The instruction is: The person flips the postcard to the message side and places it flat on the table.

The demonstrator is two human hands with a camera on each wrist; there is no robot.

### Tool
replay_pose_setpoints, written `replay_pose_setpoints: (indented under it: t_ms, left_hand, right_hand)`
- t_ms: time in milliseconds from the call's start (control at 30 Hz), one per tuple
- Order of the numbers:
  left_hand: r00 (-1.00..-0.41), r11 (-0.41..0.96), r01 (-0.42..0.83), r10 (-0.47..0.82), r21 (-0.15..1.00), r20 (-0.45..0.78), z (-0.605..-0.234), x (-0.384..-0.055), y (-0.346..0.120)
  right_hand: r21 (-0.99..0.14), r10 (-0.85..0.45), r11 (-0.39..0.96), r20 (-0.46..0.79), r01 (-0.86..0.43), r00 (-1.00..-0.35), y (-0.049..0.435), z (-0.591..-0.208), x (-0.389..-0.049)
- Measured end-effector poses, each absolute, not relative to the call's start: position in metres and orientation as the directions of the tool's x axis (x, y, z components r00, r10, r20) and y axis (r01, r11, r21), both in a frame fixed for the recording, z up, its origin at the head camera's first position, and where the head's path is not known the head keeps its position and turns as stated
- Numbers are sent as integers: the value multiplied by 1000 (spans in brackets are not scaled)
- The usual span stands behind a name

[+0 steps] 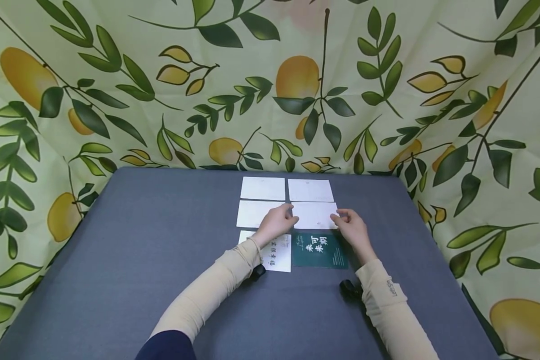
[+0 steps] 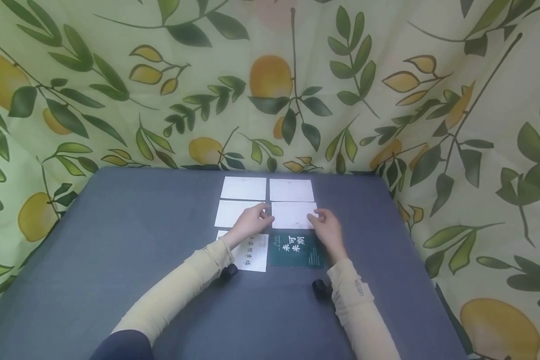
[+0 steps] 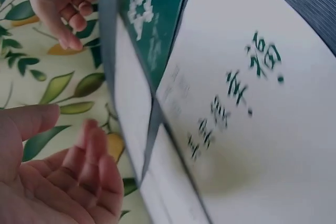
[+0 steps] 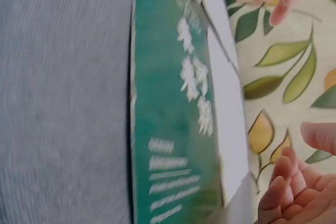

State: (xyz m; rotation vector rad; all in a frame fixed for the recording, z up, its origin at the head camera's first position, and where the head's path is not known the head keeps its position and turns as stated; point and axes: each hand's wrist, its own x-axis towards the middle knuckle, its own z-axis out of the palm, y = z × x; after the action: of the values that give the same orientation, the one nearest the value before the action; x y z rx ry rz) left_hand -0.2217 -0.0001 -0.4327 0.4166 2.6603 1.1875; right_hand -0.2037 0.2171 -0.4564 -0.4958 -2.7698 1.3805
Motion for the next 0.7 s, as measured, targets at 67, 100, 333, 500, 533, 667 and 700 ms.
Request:
replay_pose_setpoints:
  t_ms: [67,100,333,500,533,667,700]
  left_hand:
    - [-947,649,177,317,740,-51,-429,-219,-6]
    - [-951,654,180,308,734,-41,-428,-217,-9]
    - [-967,673,190,254,715,18,-426,-203,-29]
    - [-970,660,199,240,724,48,-428,-193,-43]
    - [-970,655,199,237,729,52,-429,-191,-46]
    - [-976,622,181,212,762,58,-433,-183,-55]
    - [-978,605,157,203,781,40,-435,-181,-58]
  right_hand:
    - [-791,268,547,-143,273,-953,213,-453,-201]
    - [-801,257,536,-145,266,-955,210,-451,-199]
    - [-834,166,520,-115,186,-979,193,-443,-188]
    - [-883,41,449,-137,141,-990,182,-438,-179]
    - [-883,22,446,-149,143,-989,179,-437,-177]
    - [-882,-53,450,-185,142,-981,167,-436,-169]
    - [-881,-67,450,-198,147,-978,164,-436,-167]
